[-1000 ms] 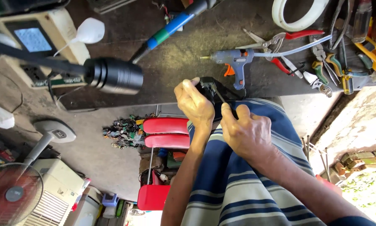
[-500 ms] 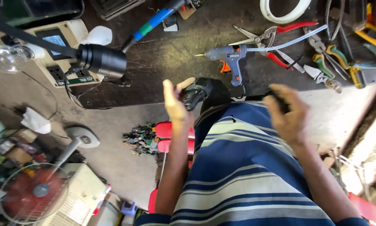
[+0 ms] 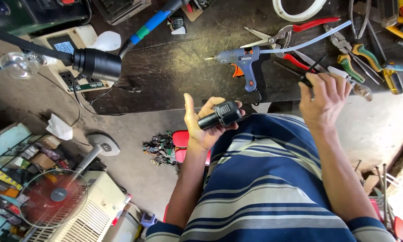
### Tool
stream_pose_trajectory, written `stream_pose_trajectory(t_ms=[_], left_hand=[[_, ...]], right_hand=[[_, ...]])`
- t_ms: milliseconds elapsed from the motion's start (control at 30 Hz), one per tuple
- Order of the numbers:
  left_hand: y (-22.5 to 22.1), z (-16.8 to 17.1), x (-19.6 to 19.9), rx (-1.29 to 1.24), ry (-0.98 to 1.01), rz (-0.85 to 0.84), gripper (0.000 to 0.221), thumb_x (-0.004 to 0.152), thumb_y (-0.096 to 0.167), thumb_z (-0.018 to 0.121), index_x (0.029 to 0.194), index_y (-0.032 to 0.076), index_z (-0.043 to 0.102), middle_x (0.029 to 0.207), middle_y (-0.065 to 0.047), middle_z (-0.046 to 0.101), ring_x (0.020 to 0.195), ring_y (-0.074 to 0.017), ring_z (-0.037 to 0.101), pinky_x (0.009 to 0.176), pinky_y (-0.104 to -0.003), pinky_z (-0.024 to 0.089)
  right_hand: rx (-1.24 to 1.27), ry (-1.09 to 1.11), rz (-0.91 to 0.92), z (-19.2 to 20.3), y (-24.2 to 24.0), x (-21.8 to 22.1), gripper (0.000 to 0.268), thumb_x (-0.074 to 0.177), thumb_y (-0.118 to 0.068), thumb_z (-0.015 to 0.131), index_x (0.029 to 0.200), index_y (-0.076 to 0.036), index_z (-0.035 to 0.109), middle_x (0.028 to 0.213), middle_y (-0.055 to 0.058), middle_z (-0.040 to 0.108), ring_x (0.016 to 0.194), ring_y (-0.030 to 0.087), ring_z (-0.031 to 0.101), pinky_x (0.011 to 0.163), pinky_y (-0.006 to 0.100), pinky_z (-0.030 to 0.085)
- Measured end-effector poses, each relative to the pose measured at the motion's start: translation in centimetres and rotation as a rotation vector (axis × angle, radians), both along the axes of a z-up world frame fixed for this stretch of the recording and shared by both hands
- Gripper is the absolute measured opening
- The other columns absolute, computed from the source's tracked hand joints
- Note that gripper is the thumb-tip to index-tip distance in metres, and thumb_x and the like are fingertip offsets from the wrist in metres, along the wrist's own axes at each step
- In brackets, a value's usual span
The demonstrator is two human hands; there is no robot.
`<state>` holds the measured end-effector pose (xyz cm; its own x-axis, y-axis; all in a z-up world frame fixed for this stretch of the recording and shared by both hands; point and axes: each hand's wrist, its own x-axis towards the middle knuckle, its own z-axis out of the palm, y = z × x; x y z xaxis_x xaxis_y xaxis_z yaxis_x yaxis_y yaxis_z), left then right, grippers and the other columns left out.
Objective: Using a hot glue gun to secure components inside a battery pack casing on a repair bench.
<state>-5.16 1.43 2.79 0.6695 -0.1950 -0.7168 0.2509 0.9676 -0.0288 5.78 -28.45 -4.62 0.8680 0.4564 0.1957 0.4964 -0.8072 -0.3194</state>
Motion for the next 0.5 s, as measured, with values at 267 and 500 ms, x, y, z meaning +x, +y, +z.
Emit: stream_pose_trajectory(t_ms=[267, 500], left_hand=[[-1.7, 1.1, 0.5, -0.014, 0.217, -0.053, 0.094, 0.091, 0.087, 0.03, 0.107, 0.003, 0.07, 0.118, -0.035, 0.067, 0.107, -0.0557, 0.065, 0.08, -0.06, 0.058], [-3.5, -1.3, -1.6, -0.074, 0.225, -0.061, 0.096, 0.086, 0.089, 0.04, 0.112, 0.003, 0.072, 0.096, -0.028, 0.074, 0.086, -0.0434, 0.074, 0.086, -0.059, 0.059]], right_hand=[[0.21, -0.094, 0.213, 5.0, 4.3, 1.5, 0.023, 0.104, -0.015, 0.075, 0.115, 0.004, 0.068, 0.109, 0.021, 0.067, 0.104, 0.033, 0.06, 0.091, 0.044, 0.05], [0.663, 0.388, 0.491, 8.1, 9.4, -1.3, 0.063, 0.078, -0.036, 0.087, 0.123, 0.003, 0.068, 0.123, 0.026, 0.068, 0.113, 0.046, 0.066, 0.099, 0.054, 0.049]])
